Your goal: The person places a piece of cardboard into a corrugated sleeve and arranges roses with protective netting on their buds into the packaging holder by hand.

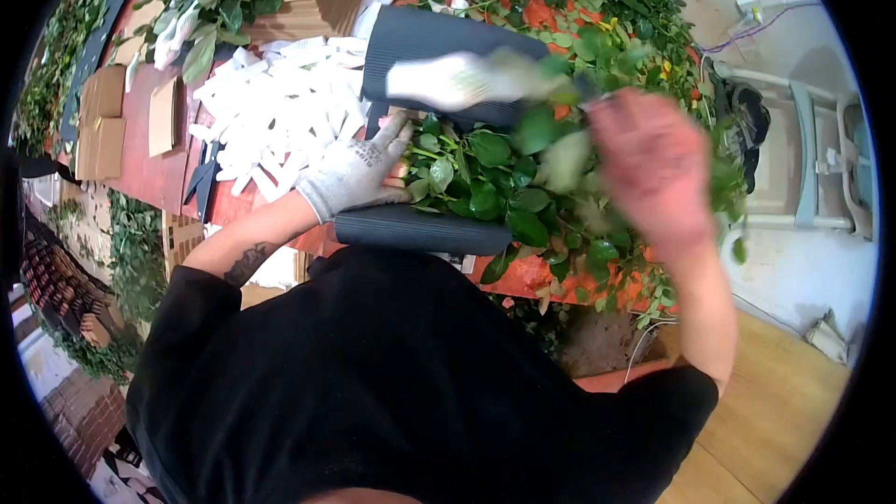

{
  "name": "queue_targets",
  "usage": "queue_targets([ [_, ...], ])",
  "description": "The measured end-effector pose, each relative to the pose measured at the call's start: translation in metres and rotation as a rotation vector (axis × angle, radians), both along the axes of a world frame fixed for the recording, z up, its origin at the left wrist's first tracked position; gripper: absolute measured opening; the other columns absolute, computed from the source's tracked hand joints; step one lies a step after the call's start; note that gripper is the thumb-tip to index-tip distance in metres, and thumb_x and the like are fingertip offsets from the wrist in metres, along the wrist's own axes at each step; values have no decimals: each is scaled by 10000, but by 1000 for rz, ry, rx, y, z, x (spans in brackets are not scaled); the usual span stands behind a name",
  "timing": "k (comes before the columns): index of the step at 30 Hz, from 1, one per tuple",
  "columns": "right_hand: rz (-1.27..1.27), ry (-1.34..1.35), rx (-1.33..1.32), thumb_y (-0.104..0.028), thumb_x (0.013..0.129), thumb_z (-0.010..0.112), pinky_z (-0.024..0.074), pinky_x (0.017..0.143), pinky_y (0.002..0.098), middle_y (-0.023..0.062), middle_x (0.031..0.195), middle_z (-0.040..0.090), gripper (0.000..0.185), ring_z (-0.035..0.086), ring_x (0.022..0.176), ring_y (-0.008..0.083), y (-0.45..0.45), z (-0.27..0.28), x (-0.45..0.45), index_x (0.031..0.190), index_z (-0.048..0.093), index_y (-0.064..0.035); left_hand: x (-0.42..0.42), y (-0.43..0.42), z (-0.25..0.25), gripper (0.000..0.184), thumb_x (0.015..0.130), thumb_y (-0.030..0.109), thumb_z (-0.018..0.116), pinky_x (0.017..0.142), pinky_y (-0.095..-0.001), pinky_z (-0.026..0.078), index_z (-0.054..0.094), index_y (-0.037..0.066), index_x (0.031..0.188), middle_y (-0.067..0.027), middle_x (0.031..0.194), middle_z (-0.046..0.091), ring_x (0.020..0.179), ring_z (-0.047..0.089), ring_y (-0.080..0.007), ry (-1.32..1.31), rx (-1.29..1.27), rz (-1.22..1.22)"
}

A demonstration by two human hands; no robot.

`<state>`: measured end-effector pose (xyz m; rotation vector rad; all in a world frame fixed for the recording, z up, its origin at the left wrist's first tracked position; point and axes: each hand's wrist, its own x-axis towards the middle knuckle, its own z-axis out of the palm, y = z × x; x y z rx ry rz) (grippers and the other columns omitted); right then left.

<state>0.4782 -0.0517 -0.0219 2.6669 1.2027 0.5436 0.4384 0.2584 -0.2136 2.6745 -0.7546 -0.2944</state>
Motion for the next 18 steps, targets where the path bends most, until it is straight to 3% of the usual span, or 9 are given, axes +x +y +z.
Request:
queue_targets([
  [3,10,69,-288,-151,782,520,442,740,332,79,960,559,354,547,896,222,43,-89,-9,1130,578,-119,-1,2,-12,897,688,547,665,685,-393,511,373,20,1352,-195,1320,411,793,661,-260,96,19,2],
  [5,15,166,-370,-141,798,495,467,710,336,89,973,566,348,574,863,222,50,-115,-5,1133,578,-100,-3,1,-7,882,684,522,677,657,-384,518,380,14,1340,-199,1249,474,776,661,-267,-7,-45,36],
  [7,-75,297,-230,-164,776,554,499,592,339,108,958,598,373,617,757,222,82,-94,-14,1138,576,-74,-4,2,-8,869,684,506,682,652,-382,520,385,13,1336,-201,1185,517,775,661,-281,-30,-61,48],
  [9,-46,329,9,-180,760,581,495,594,336,99,909,617,381,621,761,221,101,-106,-15,1128,582,-79,-2,1,2,808,720,551,635,777,-429,493,411,77,1335,-136,1251,500,1000,592,-310,155,14,65],
  [14,-45,259,-93,-203,756,589,488,590,339,81,886,628,369,623,724,215,109,-175,3,1110,598,-99,1,0,6,801,723,549,630,820,-427,473,407,91,1341,-135,1287,480,969,608,-304,251,95,52],
  [16,24,142,10,-208,759,582,485,598,349,75,887,628,336,622,716,215,110,-188,8,1082,615,-120,-4,1,1,804,735,537,621,780,-420,490,390,77,1352,-149,1342,439,929,626,-297,169,-13,69],
  [18,-40,203,-39,-247,766,606,475,648,364,66,959,616,362,619,775,217,109,-189,8,1112,596,-142,-7,1,-5,810,735,529,623,753,-419,498,381,72,1358,-158,1365,415,910,634,-293,180,-52,81],
])
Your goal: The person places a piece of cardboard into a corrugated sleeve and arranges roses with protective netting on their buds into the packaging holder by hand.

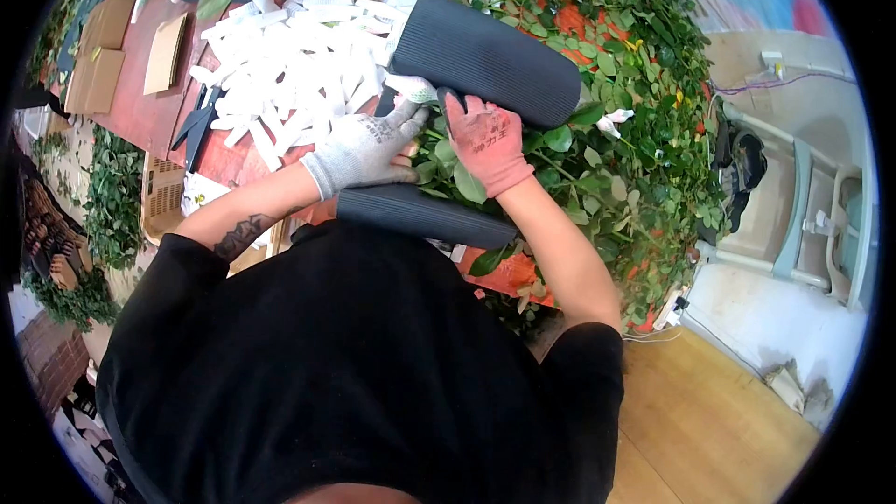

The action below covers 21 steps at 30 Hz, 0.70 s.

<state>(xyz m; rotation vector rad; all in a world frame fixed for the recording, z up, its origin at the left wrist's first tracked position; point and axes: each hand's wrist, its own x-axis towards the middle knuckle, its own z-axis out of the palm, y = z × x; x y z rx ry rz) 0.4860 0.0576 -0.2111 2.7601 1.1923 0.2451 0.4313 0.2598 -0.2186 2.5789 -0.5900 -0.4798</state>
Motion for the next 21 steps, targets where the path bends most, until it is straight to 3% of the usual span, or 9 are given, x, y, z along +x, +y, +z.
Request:
queue_targets([
  [1,-70,56,-51,-286,773,630,465,699,380,56,1032,605,393,616,833,219,-1,0,1,1142,577,-164,0,0,-1,816,735,521,624,726,-417,506,372,66,1363,-168,1388,391,891,642,-289,4,-35,5],
  [5,-23,69,-127,-261,745,644,474,671,370,61,1029,606,396,620,838,221,-10,-10,9,1127,588,-173,-3,0,1,821,732,509,635,683,-411,516,371,60,1365,-180,1411,363,862,652,-283,-52,5,-9],
  [7,50,-15,-28,-243,714,660,485,651,362,72,1004,612,409,623,824,227,-13,-19,10,1111,600,-166,-7,1,-2,744,738,445,645,688,-377,529,446,4,1304,-202,1292,466,796,658,-283,-192,-56,8],
  [14,-2,8,28,-232,713,655,498,652,355,78,968,624,375,625,785,227,-7,-11,7,1081,621,-169,-7,0,1,713,751,444,647,622,-377,530,464,2,1279,-208,1285,462,743,657,-269,-194,-21,-45],
  [17,73,-66,-4,-227,724,643,494,643,353,72,949,618,362,623,781,221,-6,-16,12,1081,621,-172,-7,-3,-7,715,758,453,644,614,-383,528,462,-4,1277,-219,1296,437,725,655,-268,-204,6,-59],
  [20,107,-86,103,-172,793,538,489,615,350,80,827,595,262,606,757,238,-3,-21,12,1040,626,-179,-6,-1,-9,725,766,458,638,607,-391,526,447,-11,1285,-233,1304,415,716,652,-269,-286,-24,-105],
  [21,111,-72,38,-188,779,562,488,631,349,71,862,596,294,609,758,227,-4,-26,13,1067,618,-172,-5,-2,2,740,776,461,631,743,-401,501,414,8,1319,-202,1371,358,919,583,-328,-171,35,-103],
])
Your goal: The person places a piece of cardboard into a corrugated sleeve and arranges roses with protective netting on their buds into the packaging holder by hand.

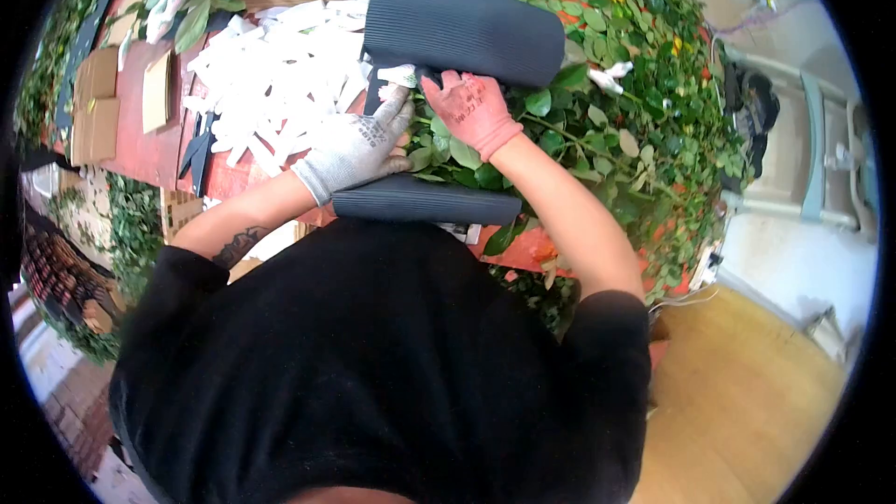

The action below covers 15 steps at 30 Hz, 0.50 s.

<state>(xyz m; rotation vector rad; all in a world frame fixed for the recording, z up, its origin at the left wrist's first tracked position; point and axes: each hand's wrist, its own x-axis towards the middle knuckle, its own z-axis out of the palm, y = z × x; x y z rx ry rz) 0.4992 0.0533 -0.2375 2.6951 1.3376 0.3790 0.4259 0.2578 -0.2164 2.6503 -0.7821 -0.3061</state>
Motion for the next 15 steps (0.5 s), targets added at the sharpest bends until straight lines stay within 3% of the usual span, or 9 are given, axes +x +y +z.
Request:
queue_targets([
  [1,-1,12,-65,-203,764,586,488,647,348,62,897,597,333,612,759,216,-1,-4,0,1095,610,-166,1,-1,6,757,786,465,623,880,-411,477,380,26,1353,-170,1437,301,1121,513,-386,109,67,8],
  [2,-35,14,-55,-203,764,586,488,647,348,62,897,597,333,612,759,216,-1,-5,0,1095,610,-166,2,-2,5,757,786,465,623,880,-411,477,380,26,1353,-170,1437,301,1121,513,-386,109,78,-25],
  [4,-24,83,-108,-195,782,545,484,650,337,60,896,585,346,608,756,213,7,1,0,1122,598,-165,2,-1,1,749,775,459,634,646,-405,527,410,-16,1309,-228,1354,383,761,657,-290,-95,37,-35],
  [6,-82,119,-181,-197,802,505,479,651,328,54,886,573,374,606,757,203,10,5,-1,1168,572,-164,1,-1,0,751,776,457,636,672,-405,527,406,-20,1309,-227,1363,376,794,656,-294,-80,66,-64],
  [8,12,26,-41,-181,840,460,497,589,341,92,825,596,329,613,661,225,6,6,-1,1155,554,-155,3,-1,4,754,776,454,637,698,-406,527,402,-23,1310,-226,1372,369,828,656,-298,-71,89,-71],
  [10,-27,106,-151,-179,855,442,503,610,337,96,857,596,335,625,703,225,6,17,-2,1173,546,-165,5,-5,12,796,795,482,608,820,-412,508,327,16,1377,-187,1429,331,980,618,-331,80,106,-23],
  [15,12,138,-174,-178,857,449,492,601,324,111,922,581,340,617,752,216,7,17,-2,1183,545,-168,7,-3,7,797,793,474,616,823,-418,506,325,14,1376,-196,1427,329,994,612,-336,73,85,-43],
])
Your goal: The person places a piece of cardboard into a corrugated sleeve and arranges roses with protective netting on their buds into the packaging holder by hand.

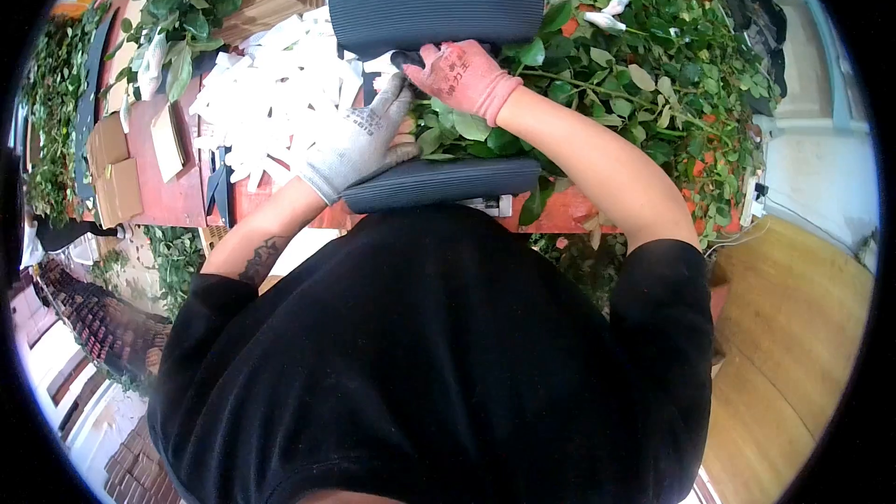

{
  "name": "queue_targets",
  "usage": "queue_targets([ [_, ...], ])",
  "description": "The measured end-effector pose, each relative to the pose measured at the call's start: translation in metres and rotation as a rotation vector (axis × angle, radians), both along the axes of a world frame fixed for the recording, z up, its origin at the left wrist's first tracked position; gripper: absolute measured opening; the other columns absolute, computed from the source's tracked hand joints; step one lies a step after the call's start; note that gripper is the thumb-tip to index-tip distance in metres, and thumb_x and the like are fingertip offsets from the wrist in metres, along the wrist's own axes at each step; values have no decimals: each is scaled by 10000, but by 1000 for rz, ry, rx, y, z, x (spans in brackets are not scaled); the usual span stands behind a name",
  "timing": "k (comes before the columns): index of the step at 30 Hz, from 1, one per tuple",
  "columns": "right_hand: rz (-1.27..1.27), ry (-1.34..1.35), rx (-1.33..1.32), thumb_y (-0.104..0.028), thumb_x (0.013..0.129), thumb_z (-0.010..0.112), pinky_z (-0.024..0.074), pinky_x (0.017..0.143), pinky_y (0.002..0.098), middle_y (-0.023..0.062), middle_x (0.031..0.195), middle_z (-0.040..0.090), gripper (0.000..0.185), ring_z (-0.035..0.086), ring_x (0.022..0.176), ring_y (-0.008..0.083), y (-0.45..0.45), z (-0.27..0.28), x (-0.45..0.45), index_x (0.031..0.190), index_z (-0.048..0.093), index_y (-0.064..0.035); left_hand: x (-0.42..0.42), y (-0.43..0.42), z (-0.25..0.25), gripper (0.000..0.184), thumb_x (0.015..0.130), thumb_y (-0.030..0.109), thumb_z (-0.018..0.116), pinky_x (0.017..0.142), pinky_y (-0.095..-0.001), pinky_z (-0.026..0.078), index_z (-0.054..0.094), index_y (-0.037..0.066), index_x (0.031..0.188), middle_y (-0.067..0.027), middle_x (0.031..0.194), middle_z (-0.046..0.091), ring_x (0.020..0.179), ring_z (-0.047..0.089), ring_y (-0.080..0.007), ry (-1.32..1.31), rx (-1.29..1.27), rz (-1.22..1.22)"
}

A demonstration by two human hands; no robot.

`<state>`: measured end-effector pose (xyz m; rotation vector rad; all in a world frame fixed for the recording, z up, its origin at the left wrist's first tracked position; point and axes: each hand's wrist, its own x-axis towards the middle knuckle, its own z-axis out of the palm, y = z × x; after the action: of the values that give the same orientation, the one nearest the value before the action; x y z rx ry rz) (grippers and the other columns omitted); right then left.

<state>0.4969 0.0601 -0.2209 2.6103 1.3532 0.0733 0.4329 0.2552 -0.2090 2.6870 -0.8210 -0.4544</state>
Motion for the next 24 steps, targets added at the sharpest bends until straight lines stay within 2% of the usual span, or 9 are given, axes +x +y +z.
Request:
queue_targets([
  [5,-12,-11,85,-165,839,480,501,604,333,115,931,588,277,626,769,233,4,-17,1,1089,591,-125,-1,1,-4,802,788,465,623,822,-424,505,320,13,1377,-200,1436,312,984,614,-351,-56,-19,-30],
  [8,-58,-15,1,-156,835,491,514,611,347,116,908,602,224,633,774,247,10,-14,2,1018,610,-104,3,0,1,796,792,442,626,837,-428,498,307,16,1384,-201,1448,292,1028,595,-352,72,62,-16],
  [11,-35,7,80,-149,833,496,521,610,356,109,877,611,198,637,771,256,6,-14,3,983,610,-88,1,3,-15,771,784,472,618,784,-431,514,346,47,1366,-169,1448,307,947,630,-327,19,-48,-2],
  [14,-67,28,83,-149,840,483,526,627,361,107,872,613,205,640,769,261,4,-16,1,995,602,-86,7,11,-15,637,812,395,618,782,-398,513,435,38,1308,-163,1361,441,924,642,-300,-176,-182,-21],
  [16,-80,34,127,-154,842,475,519,613,352,103,861,614,210,640,765,253,2,-14,2,1003,595,-92,20,23,-6,415,859,264,592,781,-341,499,566,-8,1172,-176,1129,612,891,653,-268,40,-578,316],
  [17,-86,24,130,-154,842,475,519,613,352,103,861,614,210,640,765,253,1,-13,3,1003,595,-92,24,30,-17,285,886,213,574,758,-277,481,632,-2,1064,-86,871,673,810,631,-158,2,-637,535],
  [19,-57,-45,130,-159,845,465,508,605,345,98,837,614,217,638,752,246,0,-17,0,1018,582,-99,37,42,-31,287,896,249,588,690,-244,474,647,-3,1023,-46,805,656,730,590,-96,265,-662,725],
  [21,-56,-50,92,-164,845,464,499,600,343,92,818,612,234,633,753,240,3,-24,1,1040,580,-106,47,38,-45,290,887,266,598,645,-254,477,652,-4,978,-52,736,643,675,594,-106,277,-681,713],
  [24,-192,35,39,-173,828,458,474,722,367,76,910,586,255,614,833,241,5,-22,-2,1066,544,-140,52,27,-41,310,872,294,617,578,-262,474,657,-12,897,-61,654,625,598,591,-114,364,-678,735],
])
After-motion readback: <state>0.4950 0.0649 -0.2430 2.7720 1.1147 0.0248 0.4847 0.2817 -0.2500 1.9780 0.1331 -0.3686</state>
